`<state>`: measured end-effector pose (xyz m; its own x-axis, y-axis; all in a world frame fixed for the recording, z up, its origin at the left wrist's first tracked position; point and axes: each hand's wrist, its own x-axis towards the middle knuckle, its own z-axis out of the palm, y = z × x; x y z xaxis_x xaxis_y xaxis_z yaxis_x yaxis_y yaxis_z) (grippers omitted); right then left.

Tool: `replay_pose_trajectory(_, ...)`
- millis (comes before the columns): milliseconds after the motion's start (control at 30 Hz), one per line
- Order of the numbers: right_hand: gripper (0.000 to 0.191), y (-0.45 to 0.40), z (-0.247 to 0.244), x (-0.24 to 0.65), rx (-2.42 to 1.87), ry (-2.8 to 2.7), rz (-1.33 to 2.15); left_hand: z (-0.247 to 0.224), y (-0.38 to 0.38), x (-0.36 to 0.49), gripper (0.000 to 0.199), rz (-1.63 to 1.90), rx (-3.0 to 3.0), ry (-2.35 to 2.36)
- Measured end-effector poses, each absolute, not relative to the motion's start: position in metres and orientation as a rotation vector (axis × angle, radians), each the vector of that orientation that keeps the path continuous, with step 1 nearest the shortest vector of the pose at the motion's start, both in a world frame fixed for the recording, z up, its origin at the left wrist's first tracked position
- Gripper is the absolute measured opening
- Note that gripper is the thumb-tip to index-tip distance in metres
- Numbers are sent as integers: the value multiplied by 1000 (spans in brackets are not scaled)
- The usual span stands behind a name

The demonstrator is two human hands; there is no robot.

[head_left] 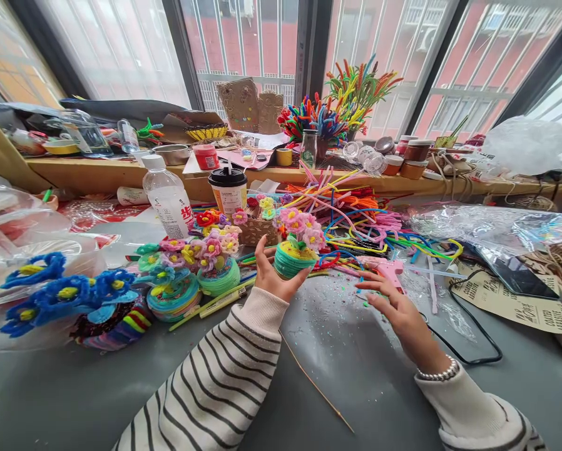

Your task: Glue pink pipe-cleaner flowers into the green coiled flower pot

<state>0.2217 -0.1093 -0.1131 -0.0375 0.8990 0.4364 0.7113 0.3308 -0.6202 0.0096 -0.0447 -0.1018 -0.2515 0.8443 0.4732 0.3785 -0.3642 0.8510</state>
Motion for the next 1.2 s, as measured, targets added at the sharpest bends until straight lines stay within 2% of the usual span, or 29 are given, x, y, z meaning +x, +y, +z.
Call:
replay_pose_trajectory(67, 23, -108, -114, 222, -1433, -1807, 232, -102, -44, 9, 95, 1656, 1633, 1466)
replay_pose_trajectory(200, 14, -102, -122, 217, -1376, -2042, -222, -101, -45, 10, 94, 1647, 1638, 1446)
replay_pose_trajectory(300, 13, -98, -125, 212, -1350, -2205, -408, -101, -46, 10, 94, 1638, 1636, 1458)
replay_pose_trajectory(633, 16, -99, -120, 201, -1317, -2346, -726, -106, -41, 8, 98, 1640, 1644, 1463)
replay_pose_trajectory(767, 14, -99, -121, 203, -1306, -2268, -635, -107, -42, 8, 99, 1665, 1670, 1427)
replay_pose_trajectory(933, 9, -99, -111, 208, -1336, -1983, -247, -106, -44, 10, 98, 1809, 1871, 1407)
replay_pose_trajectory(1200, 14, -100, -59, 188, -1373, -1709, 173, -106, -47, 12, 91, 1938, 2129, 1418)
